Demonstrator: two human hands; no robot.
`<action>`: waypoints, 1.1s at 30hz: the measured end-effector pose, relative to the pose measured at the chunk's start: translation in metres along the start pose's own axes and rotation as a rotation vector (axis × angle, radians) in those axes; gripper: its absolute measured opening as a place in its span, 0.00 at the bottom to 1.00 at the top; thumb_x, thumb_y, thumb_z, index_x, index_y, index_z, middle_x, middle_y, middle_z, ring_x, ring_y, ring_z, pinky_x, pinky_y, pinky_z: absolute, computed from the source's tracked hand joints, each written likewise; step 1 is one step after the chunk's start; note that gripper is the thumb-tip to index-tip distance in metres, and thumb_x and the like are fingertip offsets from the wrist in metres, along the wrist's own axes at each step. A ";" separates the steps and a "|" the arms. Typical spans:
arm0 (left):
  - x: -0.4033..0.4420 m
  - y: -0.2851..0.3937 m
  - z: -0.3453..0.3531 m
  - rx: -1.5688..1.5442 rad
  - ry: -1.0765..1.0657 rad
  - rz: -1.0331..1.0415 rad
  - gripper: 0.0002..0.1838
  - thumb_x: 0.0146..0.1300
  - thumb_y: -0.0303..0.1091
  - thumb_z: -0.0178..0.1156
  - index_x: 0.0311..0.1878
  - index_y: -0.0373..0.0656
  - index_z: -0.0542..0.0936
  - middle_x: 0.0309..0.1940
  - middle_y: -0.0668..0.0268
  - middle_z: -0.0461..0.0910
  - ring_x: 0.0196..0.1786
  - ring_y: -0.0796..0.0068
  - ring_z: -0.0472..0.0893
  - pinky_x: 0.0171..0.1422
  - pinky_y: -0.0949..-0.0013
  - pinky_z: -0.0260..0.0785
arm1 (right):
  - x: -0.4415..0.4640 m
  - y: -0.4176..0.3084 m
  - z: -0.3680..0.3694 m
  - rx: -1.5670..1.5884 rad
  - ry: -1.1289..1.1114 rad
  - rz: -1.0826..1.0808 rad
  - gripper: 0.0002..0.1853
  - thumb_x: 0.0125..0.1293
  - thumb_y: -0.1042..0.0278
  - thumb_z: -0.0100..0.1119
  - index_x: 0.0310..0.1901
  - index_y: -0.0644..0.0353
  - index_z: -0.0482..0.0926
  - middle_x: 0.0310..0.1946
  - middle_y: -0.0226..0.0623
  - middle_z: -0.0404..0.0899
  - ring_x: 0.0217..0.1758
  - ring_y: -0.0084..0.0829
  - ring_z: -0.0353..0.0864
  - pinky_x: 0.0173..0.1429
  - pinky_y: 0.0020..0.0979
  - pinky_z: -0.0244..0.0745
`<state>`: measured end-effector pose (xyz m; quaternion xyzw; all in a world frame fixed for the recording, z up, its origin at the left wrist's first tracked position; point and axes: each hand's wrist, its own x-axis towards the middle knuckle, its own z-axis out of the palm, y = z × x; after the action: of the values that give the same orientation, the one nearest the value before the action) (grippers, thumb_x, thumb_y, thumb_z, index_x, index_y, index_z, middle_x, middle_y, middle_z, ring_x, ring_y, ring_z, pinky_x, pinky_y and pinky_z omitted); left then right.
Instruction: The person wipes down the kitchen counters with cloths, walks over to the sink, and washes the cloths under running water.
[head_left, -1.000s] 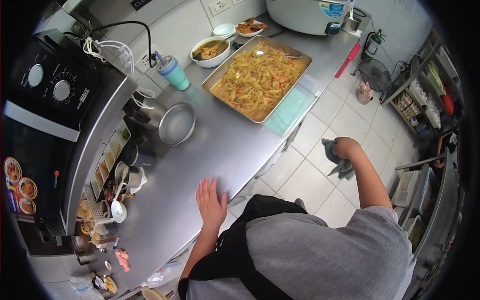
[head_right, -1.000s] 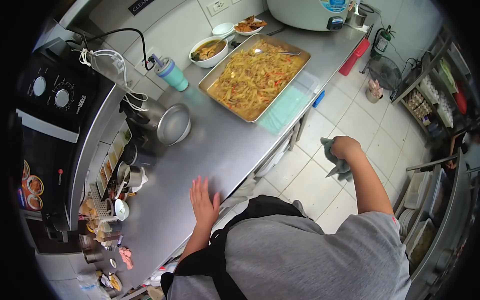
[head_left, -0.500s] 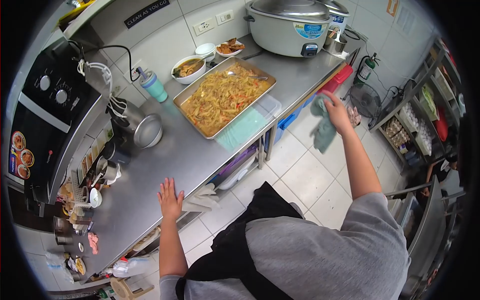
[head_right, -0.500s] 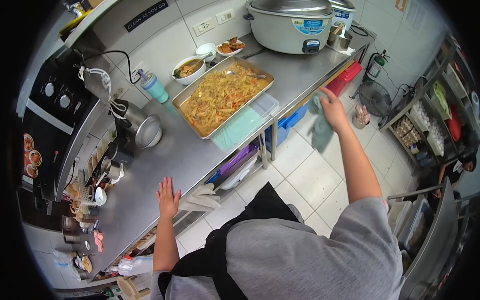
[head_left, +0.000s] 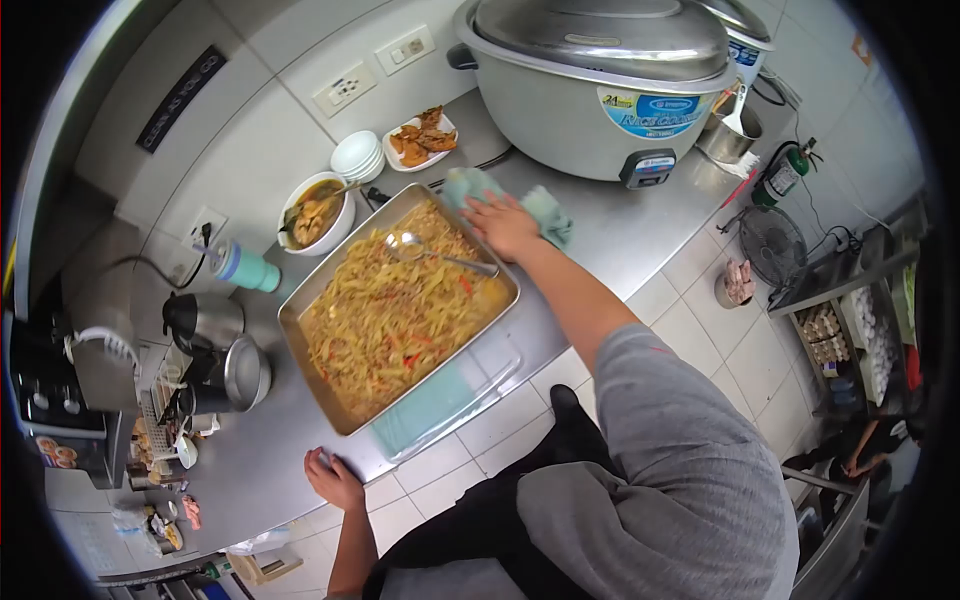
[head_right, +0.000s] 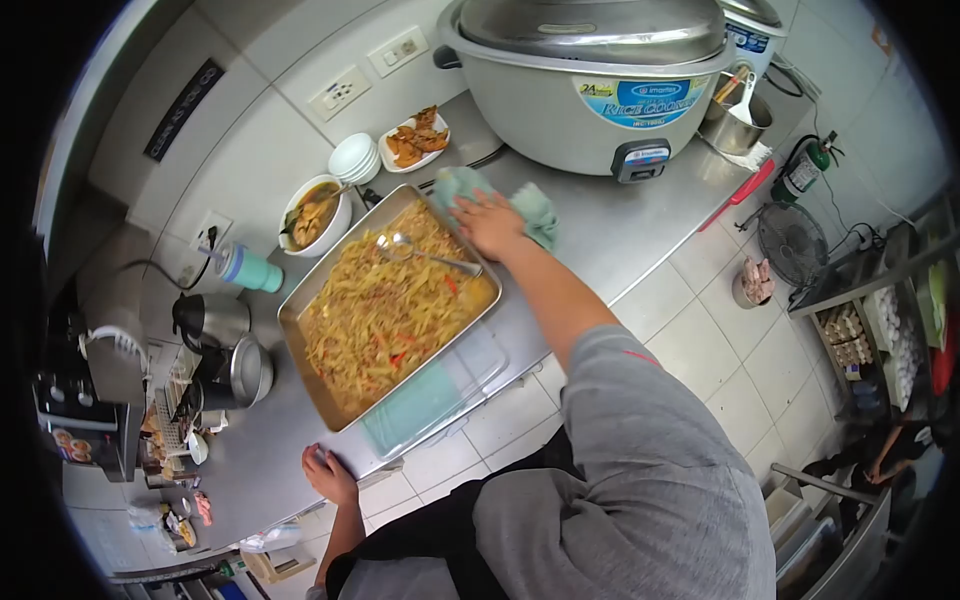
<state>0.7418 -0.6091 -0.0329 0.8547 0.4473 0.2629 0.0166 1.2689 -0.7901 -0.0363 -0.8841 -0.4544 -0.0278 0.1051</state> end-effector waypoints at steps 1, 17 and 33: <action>0.001 0.000 0.004 0.010 -0.018 -0.010 0.15 0.61 0.32 0.53 0.51 0.40 0.72 0.56 0.50 0.70 0.60 0.48 0.69 0.64 0.53 0.59 | 0.019 0.005 0.000 0.012 -0.005 -0.001 0.25 0.72 0.52 0.36 0.70 0.38 0.60 0.74 0.23 0.51 0.77 0.35 0.48 0.77 0.46 0.45; 0.006 0.004 0.009 0.038 -0.123 -0.057 0.17 0.67 0.38 0.46 0.55 0.39 0.70 0.59 0.52 0.68 0.63 0.50 0.67 0.67 0.54 0.57 | 0.041 0.058 -0.016 0.031 0.044 0.111 0.26 0.66 0.56 0.47 0.64 0.56 0.68 0.71 0.38 0.58 0.73 0.43 0.56 0.74 0.45 0.51; 0.005 -0.011 0.015 0.112 -0.138 0.008 0.26 0.71 0.49 0.42 0.62 0.38 0.66 0.60 0.51 0.67 0.62 0.49 0.67 0.66 0.55 0.58 | -0.196 0.352 -0.068 -0.213 0.468 0.799 0.23 0.61 0.65 0.50 0.58 0.56 0.73 0.63 0.47 0.68 0.69 0.47 0.62 0.70 0.47 0.57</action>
<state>0.7427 -0.5956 -0.0461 0.8721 0.4558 0.1777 -0.0014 1.4425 -1.1598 -0.0552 -0.9655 -0.0375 -0.2302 0.1157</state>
